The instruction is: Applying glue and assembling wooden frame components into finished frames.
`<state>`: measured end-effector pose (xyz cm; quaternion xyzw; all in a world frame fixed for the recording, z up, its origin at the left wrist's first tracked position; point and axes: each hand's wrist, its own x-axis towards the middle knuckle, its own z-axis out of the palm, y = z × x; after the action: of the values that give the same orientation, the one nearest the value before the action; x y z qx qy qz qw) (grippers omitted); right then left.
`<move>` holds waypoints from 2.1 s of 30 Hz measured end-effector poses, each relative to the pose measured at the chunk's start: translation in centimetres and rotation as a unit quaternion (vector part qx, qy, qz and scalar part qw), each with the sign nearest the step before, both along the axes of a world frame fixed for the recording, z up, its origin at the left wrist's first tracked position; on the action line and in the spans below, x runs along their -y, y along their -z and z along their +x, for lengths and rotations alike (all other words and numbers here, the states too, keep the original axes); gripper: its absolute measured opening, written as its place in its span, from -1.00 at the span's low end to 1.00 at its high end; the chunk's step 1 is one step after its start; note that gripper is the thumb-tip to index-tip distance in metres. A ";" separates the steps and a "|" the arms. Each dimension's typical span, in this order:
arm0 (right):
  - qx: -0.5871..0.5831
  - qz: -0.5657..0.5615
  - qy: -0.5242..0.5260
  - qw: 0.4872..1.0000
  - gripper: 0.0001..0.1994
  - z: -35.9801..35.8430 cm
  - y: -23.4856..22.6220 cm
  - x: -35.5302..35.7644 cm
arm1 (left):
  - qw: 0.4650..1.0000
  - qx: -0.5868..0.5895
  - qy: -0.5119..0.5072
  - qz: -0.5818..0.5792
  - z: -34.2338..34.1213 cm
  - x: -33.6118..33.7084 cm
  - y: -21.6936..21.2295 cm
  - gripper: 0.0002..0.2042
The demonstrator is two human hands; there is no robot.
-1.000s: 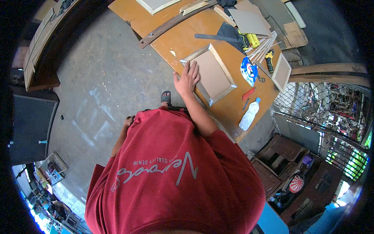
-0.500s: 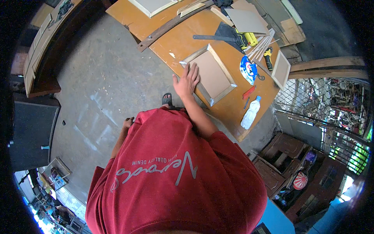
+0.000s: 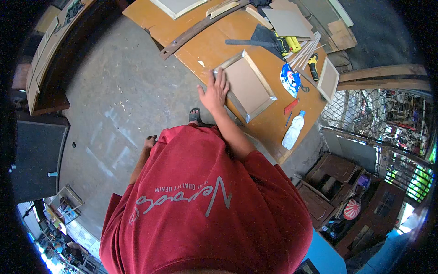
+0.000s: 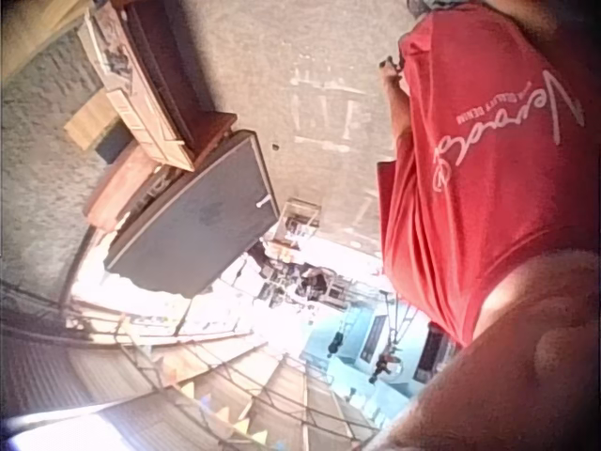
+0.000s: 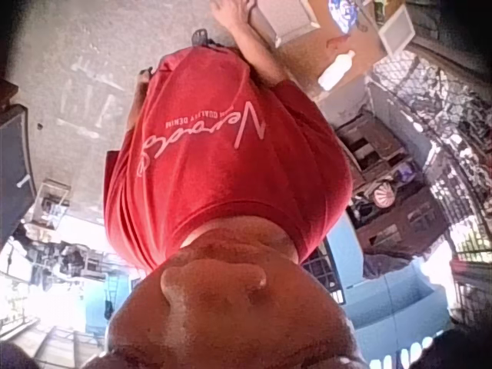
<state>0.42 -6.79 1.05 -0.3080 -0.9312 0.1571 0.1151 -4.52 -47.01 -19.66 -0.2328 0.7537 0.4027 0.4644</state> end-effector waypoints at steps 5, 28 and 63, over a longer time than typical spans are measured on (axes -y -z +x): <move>0.007 0.029 0.074 0.997 -0.14 0.4 1.1 -0.6 | 0.999 -0.022 0.040 -0.018 0.3 -0.3 -0.2 -0.55; 0.033 0.023 0.014 0.999 -0.17 -0.2 -0.4 0.0 | 0.995 -0.075 0.062 0.011 0.3 1.9 4.1 -0.49; -0.013 -0.101 0.080 0.992 -0.30 2.4 0.5 -4.0 | 0.998 -0.017 0.058 -0.008 1.9 0.4 1.3 -0.53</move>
<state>2.78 -2.80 0.53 -0.3896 -0.8814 0.2443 0.1079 -2.65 -47.38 -20.99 -0.1856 0.7769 0.3726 0.4724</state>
